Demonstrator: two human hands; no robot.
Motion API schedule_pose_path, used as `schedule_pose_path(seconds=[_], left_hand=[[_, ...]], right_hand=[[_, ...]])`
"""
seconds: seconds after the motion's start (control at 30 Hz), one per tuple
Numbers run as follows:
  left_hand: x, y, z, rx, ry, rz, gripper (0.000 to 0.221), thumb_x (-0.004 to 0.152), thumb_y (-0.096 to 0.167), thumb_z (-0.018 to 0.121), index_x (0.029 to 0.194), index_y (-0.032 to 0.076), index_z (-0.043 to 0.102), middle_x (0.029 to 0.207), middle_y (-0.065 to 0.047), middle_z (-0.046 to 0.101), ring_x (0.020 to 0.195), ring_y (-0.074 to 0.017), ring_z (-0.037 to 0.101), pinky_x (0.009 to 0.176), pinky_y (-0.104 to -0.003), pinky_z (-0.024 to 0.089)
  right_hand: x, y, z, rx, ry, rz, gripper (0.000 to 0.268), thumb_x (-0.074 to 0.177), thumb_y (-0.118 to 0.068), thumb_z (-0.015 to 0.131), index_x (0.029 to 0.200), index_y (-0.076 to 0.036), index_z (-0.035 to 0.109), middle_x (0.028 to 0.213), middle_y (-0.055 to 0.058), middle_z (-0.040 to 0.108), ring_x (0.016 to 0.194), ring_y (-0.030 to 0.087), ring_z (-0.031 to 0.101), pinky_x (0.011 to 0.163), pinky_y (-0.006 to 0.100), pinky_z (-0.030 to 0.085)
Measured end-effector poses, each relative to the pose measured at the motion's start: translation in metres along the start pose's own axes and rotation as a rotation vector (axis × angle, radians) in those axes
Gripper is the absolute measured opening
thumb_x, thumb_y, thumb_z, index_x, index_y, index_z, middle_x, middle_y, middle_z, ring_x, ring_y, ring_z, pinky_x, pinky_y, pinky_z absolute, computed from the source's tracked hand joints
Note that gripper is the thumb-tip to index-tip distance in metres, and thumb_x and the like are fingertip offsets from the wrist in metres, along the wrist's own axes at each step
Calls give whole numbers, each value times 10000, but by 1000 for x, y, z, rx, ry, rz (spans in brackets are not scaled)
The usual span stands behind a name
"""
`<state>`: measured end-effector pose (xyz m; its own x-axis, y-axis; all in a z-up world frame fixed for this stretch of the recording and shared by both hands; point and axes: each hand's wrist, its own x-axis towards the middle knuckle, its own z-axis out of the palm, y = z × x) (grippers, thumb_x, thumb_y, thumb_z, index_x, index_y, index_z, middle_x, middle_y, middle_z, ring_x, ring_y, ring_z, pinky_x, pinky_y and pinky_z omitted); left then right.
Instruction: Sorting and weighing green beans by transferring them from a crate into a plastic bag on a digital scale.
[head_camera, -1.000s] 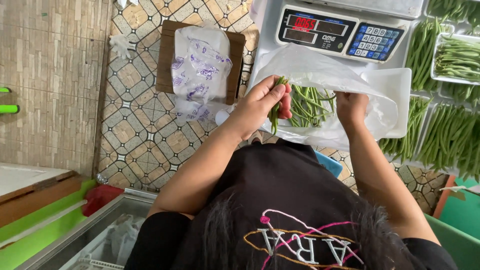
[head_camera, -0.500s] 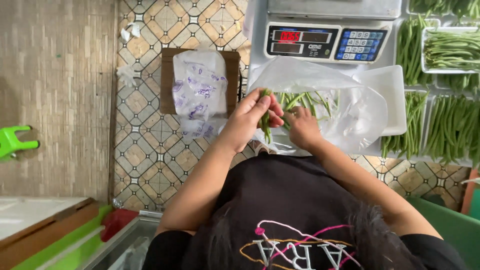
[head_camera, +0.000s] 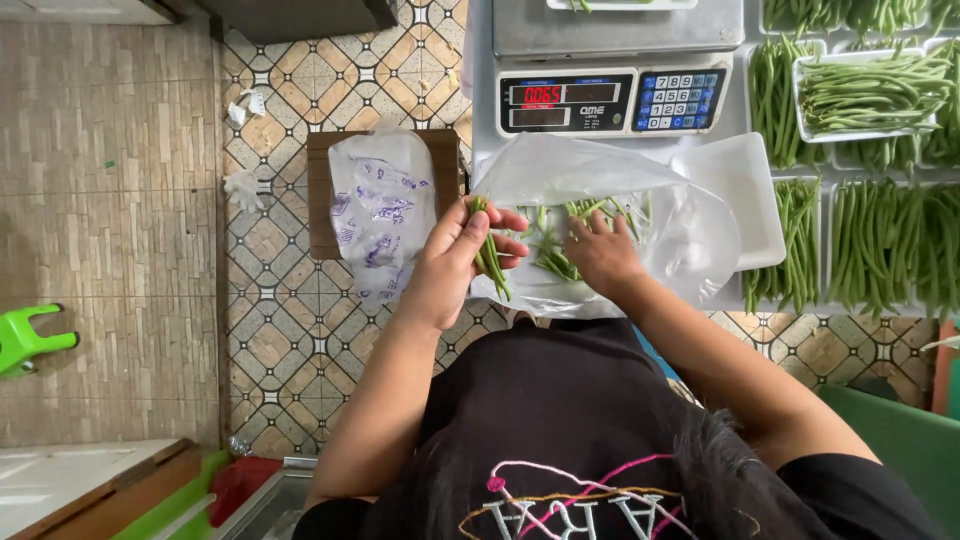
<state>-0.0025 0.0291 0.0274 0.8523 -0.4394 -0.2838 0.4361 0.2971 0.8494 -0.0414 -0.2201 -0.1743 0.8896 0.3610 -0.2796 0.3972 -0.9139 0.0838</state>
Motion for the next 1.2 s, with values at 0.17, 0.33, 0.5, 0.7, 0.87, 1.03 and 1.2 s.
schedule_pose_path(seconds=[0.17,0.33,0.5,0.7,0.87,1.03,1.2], left_hand=[[2,-3,11,1,-11,-33,180,1111,282,433,1093,114,493,1203,-184,683,965,-224,742,835,-362,646],[37,-19,37,266,-135,-176,257,1117,310,397,1137,94,534,1298,-221,647,1021,-298,732,828,-398,636],[93,-22,41,807,-74,25,262,1068,293,463,1169,107,619,1146,-162,688,706,-234,753,604,-318,661],[74,12,55,615,-44,-25,281,1082,311,445,1119,84,607,1189,-184,677,1151,-350,693,759,-379,681],[48,-4,50,410,-88,-118,225,1108,277,403,1097,93,532,1359,-192,631,1216,-361,657,807,-343,628],[34,-5,56,337,-110,13,199,1120,282,405,1070,130,524,1355,-119,666,1212,-247,668,863,-260,581],[33,-23,68,305,-160,83,202,1126,302,438,1109,119,522,1321,-120,683,1197,-212,671,888,-251,553]], right_hand=[[-2,34,-1,347,-66,179,343,863,-184,652,1191,-266,710,1205,16,700,1094,305,650,847,499,504],[29,76,47,522,-69,480,439,892,-186,602,1320,-247,679,1201,100,671,1064,373,699,747,564,603],[44,73,36,470,34,428,464,846,-204,637,1307,-219,684,1266,77,627,1165,325,638,801,508,615],[-14,56,-7,915,391,323,308,933,-192,687,1235,-199,751,1220,94,713,1143,380,656,914,519,561],[-75,27,-70,1974,442,628,129,934,-44,737,1052,6,718,972,174,729,820,223,702,742,339,604],[-107,18,-95,2531,408,589,85,931,4,678,1010,13,709,874,222,741,723,288,770,679,370,640],[-109,10,-119,2714,237,539,109,930,-99,699,1023,-49,725,899,197,758,721,236,756,670,346,605]])
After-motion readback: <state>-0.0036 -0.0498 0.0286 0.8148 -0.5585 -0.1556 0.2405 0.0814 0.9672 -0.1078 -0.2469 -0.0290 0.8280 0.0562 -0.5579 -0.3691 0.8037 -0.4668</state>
